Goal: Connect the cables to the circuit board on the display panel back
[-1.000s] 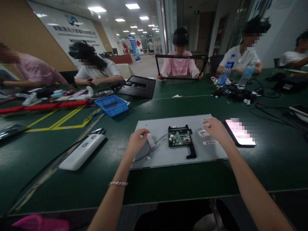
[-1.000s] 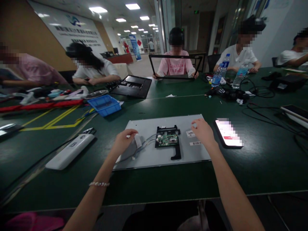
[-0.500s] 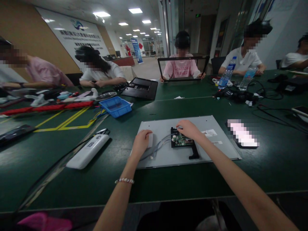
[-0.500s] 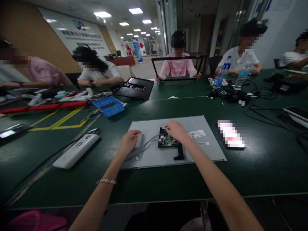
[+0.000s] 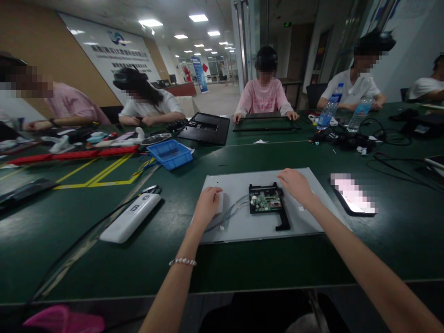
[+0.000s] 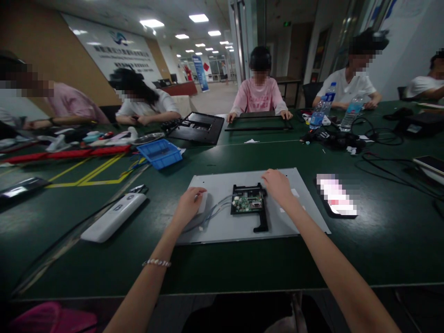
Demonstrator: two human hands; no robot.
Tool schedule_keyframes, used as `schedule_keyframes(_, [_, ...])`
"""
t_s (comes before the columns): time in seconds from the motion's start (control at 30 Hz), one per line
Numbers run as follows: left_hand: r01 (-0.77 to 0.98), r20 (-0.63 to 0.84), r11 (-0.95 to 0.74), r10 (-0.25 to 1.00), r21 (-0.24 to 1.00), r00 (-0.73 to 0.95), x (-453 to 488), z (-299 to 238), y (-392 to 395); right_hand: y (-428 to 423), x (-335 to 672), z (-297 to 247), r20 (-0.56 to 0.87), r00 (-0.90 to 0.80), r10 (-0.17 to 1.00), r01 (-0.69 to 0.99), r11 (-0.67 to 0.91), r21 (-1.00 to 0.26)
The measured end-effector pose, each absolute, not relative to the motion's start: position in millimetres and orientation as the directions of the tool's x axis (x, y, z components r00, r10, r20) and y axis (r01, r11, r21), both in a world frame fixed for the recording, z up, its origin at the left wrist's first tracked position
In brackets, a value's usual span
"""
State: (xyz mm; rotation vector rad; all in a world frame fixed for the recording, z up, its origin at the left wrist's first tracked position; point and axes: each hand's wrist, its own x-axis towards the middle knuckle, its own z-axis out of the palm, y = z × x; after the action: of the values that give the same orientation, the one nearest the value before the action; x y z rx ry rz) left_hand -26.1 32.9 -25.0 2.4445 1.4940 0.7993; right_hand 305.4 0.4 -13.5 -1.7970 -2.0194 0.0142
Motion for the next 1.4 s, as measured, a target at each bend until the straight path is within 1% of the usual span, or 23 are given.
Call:
schedule_keyframes(0.13, [0.769,0.4,-0.529,0.831,0.359,0.385,-23,-20,31,-7,323,-30,0.272,-0.092,0.958,0.928,0.182,-0.325])
schedule_keyframes(0.37, [0.763,0.415,-0.561,0.808,0.322,0.419,-15,-16,24,-9,334,-39,0.283,-0.069,0.957,0.891,0.187,-0.415])
schedule_keyframes(0.43, [0.752,0.412,-0.572,0.803,0.328,0.431,-14,-14,23,-11,338,-39,0.302,-0.059,0.951,0.89,0.187,-0.416])
schedule_keyframes(0.53, [0.707,0.421,-0.601,0.789,0.373,0.447,-10,-10,21,-13,340,-40,0.324,-0.04,0.945,0.893,0.179,-0.413])
schedule_keyframes(0.63, [0.676,0.435,-0.609,0.785,0.414,0.441,-1,-1,18,-14,340,-43,0.317,-0.025,0.948,0.9,0.159,-0.406])
schedule_keyframes(0.7, [0.666,0.431,-0.618,0.78,0.417,0.454,8,7,15,-14,338,-43,0.319,-0.024,0.947,0.904,0.157,-0.397])
schedule_keyframes(0.8, [0.632,0.397,-0.663,0.748,0.402,0.532,27,22,11,-15,336,-41,0.328,-0.027,0.944,0.905,0.163,-0.392])
schedule_keyframes(0.93, [0.568,0.305,-0.713,0.695,0.41,0.651,55,33,12,-17,335,-36,0.336,-0.042,0.941,0.897,0.184,-0.403])
schedule_keyframes(1.03, [0.521,0.238,-0.723,0.661,0.453,0.711,68,27,15,-17,334,-36,0.329,-0.076,0.941,0.89,0.213,-0.404])
schedule_keyframes(1.23, [0.498,0.127,-0.679,0.65,0.54,0.749,66,1,20,-15,329,-42,0.325,-0.116,0.938,0.886,0.246,-0.393])
schedule_keyframes(1.4, [0.448,0.055,-0.614,0.626,0.65,0.778,51,1,20,-15,332,-42,0.321,-0.091,0.943,0.891,0.221,-0.396])
